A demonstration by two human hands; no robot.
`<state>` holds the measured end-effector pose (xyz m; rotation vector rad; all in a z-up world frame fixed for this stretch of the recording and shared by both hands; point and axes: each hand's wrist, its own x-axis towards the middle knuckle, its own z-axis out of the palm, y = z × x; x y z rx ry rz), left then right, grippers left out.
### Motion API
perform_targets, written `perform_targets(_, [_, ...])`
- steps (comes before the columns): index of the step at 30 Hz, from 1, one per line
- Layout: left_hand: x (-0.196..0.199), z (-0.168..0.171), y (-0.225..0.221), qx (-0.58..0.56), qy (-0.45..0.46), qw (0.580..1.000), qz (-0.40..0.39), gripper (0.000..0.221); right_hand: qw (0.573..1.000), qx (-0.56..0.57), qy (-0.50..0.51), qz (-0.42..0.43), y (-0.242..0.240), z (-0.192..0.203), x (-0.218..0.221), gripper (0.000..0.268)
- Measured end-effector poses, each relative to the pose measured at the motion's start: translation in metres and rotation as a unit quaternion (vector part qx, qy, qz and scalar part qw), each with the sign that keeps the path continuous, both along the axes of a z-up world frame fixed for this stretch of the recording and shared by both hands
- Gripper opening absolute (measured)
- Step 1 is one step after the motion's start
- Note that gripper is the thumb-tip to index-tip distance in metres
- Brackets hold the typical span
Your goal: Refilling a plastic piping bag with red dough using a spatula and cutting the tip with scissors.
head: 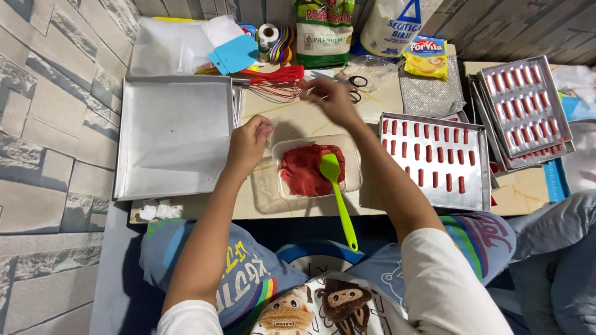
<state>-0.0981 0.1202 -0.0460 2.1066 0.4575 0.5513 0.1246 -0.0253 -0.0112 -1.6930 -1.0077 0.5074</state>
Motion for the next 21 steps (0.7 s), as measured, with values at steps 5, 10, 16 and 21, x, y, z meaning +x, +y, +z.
perform_targets(5, [-0.012, 0.020, 0.007, -0.075, -0.014, 0.997, 0.013, 0.013, 0.886, -0.281, -0.336, -0.152, -0.037, -0.083, 0.096, 0.038])
perform_targets(10, [-0.014, 0.018, 0.013, -0.061, -0.018, 0.998, 0.030, 0.011, 0.822, -0.372, -0.417, -0.110, -0.042, -0.070, 0.085, 0.059])
perform_targets(16, [-0.012, 0.014, 0.020, -0.082, -0.039, 0.995, 0.037, 0.008, 0.751, -0.458, -0.455, -0.140, -0.032, -0.093, 0.100, 0.061])
perform_targets(21, [-0.016, 0.021, 0.021, -0.117, -0.067, 0.989, 0.057, 0.010, 0.817, -0.364, -0.419, -0.154, -0.038, -0.060, 0.103, 0.058])
